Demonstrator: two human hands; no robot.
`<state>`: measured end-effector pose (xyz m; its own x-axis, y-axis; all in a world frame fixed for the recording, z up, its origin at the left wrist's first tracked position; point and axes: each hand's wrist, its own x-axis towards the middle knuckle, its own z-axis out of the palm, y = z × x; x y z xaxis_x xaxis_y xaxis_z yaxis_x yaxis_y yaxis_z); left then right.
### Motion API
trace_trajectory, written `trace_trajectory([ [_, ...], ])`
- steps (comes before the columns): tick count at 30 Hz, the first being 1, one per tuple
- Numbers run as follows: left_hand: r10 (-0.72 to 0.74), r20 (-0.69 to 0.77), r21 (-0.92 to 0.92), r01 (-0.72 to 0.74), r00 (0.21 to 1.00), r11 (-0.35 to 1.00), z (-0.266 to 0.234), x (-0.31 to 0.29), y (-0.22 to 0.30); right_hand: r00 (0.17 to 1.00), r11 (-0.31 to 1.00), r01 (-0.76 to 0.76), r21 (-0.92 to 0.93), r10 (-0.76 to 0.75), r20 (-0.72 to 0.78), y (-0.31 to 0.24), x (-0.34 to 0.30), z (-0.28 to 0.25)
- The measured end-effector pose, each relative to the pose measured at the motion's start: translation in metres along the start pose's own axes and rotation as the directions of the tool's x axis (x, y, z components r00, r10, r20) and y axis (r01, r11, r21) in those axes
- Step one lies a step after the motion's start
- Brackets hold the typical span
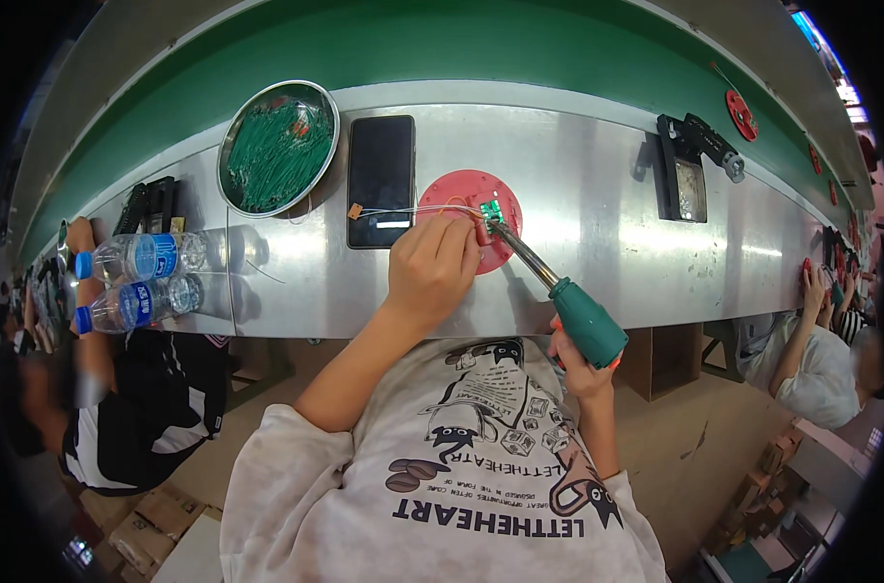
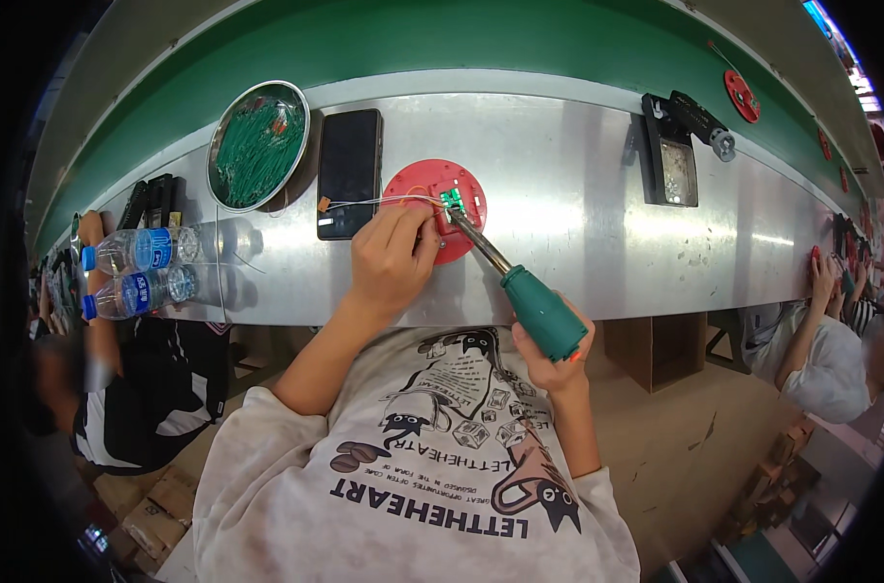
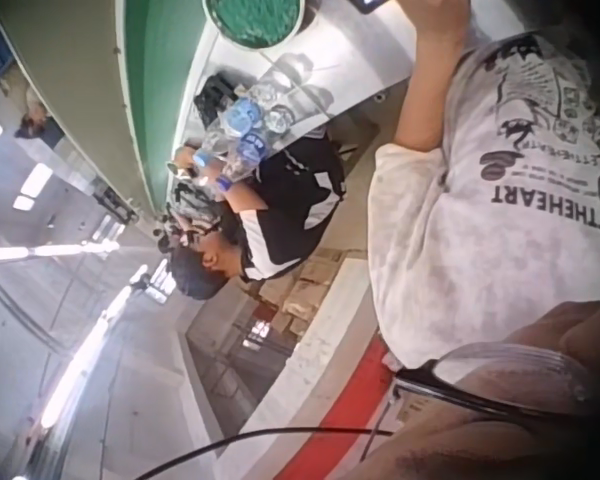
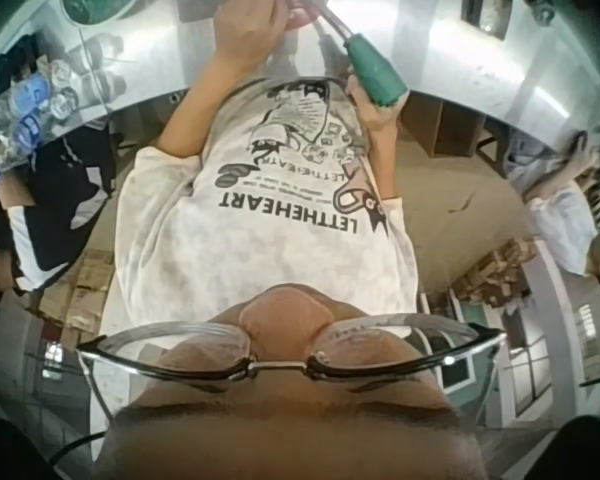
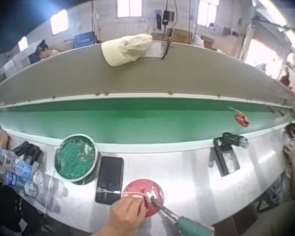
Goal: Assembling electronic components by soldering a PCB onto a circular base on a factory production line.
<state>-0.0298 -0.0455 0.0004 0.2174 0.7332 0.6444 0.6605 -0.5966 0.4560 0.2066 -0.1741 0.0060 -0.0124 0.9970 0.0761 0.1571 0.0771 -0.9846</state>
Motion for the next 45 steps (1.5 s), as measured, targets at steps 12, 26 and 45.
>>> trace_trajectory([
  [12,0.000,-0.002,-0.012,0.000,1.000,1.000,0.001,-0.001,-0.002,0.997,0.992,-0.072,0.106,0.070,0.018,-0.014,0.009,0.001],
  [26,-0.008,0.015,-0.031,0.009,1.000,0.999,0.001,-0.002,-0.002,0.999,0.989,0.009,0.147,-0.003,-0.042,-0.004,0.002,0.001],
  [45,0.067,0.023,0.001,-0.067,0.997,0.998,-0.004,0.000,-0.001,0.999,0.994,-0.039,0.103,0.041,-0.013,-0.006,0.001,0.003],
])
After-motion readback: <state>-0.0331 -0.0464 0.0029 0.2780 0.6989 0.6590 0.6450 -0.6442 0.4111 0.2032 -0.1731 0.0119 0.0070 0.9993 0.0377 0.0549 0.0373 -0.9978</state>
